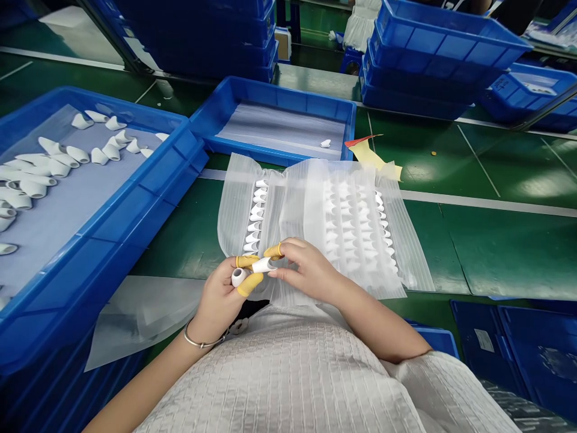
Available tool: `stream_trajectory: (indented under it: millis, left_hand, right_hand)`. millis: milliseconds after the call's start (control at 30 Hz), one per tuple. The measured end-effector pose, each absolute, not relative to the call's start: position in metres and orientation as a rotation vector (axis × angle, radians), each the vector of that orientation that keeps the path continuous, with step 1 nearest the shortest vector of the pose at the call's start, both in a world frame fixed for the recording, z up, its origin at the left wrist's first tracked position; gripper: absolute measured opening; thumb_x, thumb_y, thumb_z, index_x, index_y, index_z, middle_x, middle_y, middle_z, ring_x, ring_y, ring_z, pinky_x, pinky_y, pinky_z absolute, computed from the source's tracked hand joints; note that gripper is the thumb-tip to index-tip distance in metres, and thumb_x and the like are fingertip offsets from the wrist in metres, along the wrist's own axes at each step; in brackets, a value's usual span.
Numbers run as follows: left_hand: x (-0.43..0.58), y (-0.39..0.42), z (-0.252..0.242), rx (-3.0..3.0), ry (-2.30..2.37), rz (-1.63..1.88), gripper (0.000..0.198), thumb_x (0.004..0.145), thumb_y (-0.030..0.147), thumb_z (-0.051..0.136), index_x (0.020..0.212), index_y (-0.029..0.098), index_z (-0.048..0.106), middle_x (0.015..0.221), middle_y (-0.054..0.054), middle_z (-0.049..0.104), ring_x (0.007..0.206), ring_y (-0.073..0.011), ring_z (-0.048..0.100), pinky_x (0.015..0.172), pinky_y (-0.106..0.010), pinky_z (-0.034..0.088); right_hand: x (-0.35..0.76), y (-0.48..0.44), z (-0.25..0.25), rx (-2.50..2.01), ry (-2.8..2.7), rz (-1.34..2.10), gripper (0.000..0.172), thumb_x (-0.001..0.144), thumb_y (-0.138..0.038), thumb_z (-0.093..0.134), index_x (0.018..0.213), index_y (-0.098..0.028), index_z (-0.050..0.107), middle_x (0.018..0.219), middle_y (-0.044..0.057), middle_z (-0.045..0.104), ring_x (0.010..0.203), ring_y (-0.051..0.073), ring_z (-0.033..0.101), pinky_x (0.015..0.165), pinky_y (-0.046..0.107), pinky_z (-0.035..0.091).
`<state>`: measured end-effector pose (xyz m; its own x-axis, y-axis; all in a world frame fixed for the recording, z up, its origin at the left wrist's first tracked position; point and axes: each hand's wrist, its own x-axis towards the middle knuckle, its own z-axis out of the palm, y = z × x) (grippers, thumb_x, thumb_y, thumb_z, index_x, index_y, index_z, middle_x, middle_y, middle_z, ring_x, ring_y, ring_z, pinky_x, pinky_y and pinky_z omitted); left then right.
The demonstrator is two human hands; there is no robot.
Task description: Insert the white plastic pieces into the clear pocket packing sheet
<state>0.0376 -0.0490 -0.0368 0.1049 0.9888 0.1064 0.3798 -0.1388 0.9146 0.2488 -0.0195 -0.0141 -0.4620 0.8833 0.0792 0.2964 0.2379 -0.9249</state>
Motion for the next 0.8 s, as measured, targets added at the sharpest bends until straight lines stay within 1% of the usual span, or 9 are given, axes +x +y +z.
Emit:
stream_trajectory:
  millis: [100,133,200,267,367,400,500,667,800]
  left_hand:
    - [0.037,-0.05,-0.039,1.678,1.385,1.031,0.02,0.087,0.035,0.07,0.101,0.022,0.07,0.093,-0.003,0.076,0.08,-0.0193,0.071,0.072,-0.03,0.056]
    - [0.037,-0.051,-0.039,1.699,1.389,1.033,0.02,0.087,0.035,0.069,0.101,0.022,0.07,0.094,-0.003,0.076,0.082,-0.0198,0.071,0.074,-0.031,0.056]
    - [0.037,-0.051,-0.039,1.736,1.394,1.029,0.02,0.088,0.036,0.069,0.102,0.022,0.071,0.096,-0.003,0.076,0.085,-0.0208,0.071,0.076,-0.033,0.056]
    - [0.037,-0.051,-0.039,1.75,1.41,1.013,0.021,0.088,0.037,0.069,0.101,0.022,0.071,0.094,-0.004,0.076,0.084,-0.0211,0.071,0.075,-0.033,0.056]
    - [0.036,-0.051,-0.039,1.752,1.425,0.994,0.02,0.087,0.038,0.069,0.099,0.021,0.071,0.09,-0.003,0.075,0.079,-0.0205,0.07,0.071,-0.032,0.055]
    - [0.037,-0.051,-0.038,1.75,1.42,0.992,0.02,0.087,0.038,0.07,0.099,0.021,0.07,0.089,-0.003,0.074,0.079,-0.0203,0.07,0.071,-0.032,0.054]
    - [0.038,-0.051,-0.037,1.689,1.391,1.002,0.02,0.086,0.037,0.07,0.099,0.022,0.069,0.089,-0.002,0.074,0.078,-0.0191,0.069,0.07,-0.03,0.053]
    - [0.041,-0.05,-0.036,1.421,1.311,1.007,0.017,0.084,0.036,0.07,0.09,0.021,0.066,0.083,-0.001,0.072,0.071,-0.0157,0.064,0.064,-0.026,0.049]
    - [0.041,-0.049,-0.033,1.122,1.177,0.993,0.016,0.087,0.036,0.066,0.083,0.021,0.064,0.075,0.002,0.065,0.059,-0.0099,0.051,0.054,-0.021,0.04]
  right_hand:
    - [0.249,-0.019,-0.018,-1.105,-1.774,1.371,0.036,0.083,-0.039,0.078,0.113,-0.023,0.064,0.105,0.005,0.063,0.096,0.021,0.059,0.08,0.034,0.048]
    - [0.248,-0.018,-0.019,-1.117,-1.692,1.466,0.036,0.084,-0.042,0.077,0.111,-0.022,0.063,0.102,0.005,0.063,0.094,0.02,0.059,0.079,0.033,0.048]
    - [0.246,-0.017,-0.022,-1.13,-1.546,1.633,0.03,0.09,-0.048,0.067,0.098,-0.02,0.064,0.091,0.003,0.063,0.085,0.019,0.059,0.076,0.033,0.047]
    - [0.242,-0.018,-0.023,-1.123,-1.462,1.717,0.032,0.093,-0.051,0.061,0.092,-0.02,0.063,0.083,0.001,0.06,0.078,0.016,0.057,0.075,0.032,0.046]
    - [0.237,-0.021,-0.023,-1.105,-1.446,1.717,0.032,0.089,-0.048,0.07,0.104,-0.021,0.063,0.085,-0.001,0.059,0.078,0.015,0.056,0.074,0.031,0.045]
    - [0.236,-0.022,-0.023,-1.104,-1.455,1.71,0.032,0.087,-0.047,0.072,0.105,-0.021,0.064,0.086,-0.001,0.059,0.078,0.015,0.056,0.073,0.03,0.045]
    - [0.234,-0.025,-0.021,-1.14,-1.477,1.686,0.029,0.086,-0.045,0.074,0.098,-0.02,0.065,0.085,0.0,0.059,0.075,0.015,0.054,0.069,0.029,0.044]
    - [0.235,-0.026,-0.016,-1.198,-1.561,1.568,0.026,0.085,-0.039,0.076,0.101,-0.021,0.068,0.086,0.001,0.061,0.074,0.015,0.053,0.066,0.029,0.044]
    - [0.235,-0.028,-0.014,-1.182,-1.59,1.548,0.024,0.084,-0.037,0.076,0.101,-0.02,0.069,0.085,0.001,0.062,0.073,0.015,0.053,0.066,0.029,0.045]
